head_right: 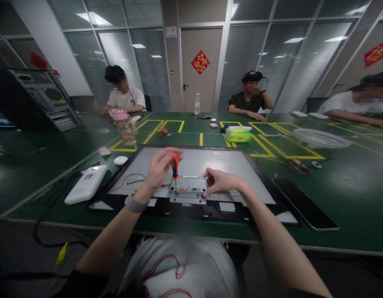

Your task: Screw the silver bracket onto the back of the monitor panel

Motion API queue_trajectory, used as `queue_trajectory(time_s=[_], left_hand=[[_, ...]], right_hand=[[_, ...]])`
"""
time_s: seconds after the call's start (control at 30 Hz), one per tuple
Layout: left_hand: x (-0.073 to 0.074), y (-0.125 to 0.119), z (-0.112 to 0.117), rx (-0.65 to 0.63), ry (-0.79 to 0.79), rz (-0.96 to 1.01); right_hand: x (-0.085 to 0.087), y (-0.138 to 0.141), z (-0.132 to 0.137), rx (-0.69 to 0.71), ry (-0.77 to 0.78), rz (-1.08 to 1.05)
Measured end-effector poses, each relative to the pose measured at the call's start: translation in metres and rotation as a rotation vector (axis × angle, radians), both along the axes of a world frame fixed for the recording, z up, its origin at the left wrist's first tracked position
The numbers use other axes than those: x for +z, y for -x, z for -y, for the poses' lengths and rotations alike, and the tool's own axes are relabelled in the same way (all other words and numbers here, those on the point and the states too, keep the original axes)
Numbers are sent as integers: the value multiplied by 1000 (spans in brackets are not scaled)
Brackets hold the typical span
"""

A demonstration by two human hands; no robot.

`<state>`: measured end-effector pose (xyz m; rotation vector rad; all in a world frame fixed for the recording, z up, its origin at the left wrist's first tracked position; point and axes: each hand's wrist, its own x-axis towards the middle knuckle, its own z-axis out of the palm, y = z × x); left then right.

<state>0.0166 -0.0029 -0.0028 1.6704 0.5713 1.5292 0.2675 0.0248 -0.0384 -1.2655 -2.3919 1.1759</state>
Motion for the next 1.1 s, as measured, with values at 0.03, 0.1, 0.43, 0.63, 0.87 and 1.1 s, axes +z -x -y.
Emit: queue_trajectory(time_s=[0.03,0.1,0.43,0.63,0.87,1.1], left_hand=[[0,0,0,0,-10,-3],[1,-1,2,-3,-28,-30],[8,-1,9,168,-213,-119],[5,-5,12,-37,-45,-118],[-1,-7,9,-37,2,-121],[4,-8,12,-66,11,-124]], right_hand=[[0,0,0,-4,-3,3],[0,1,0,-8,-7,12],[-2,-1,-1,-5,-14,14],[-3,-1,-1,5,-7,-2],[-3,0,-1,11,-8,-13],[-5,-1,-3,11,0,-6]])
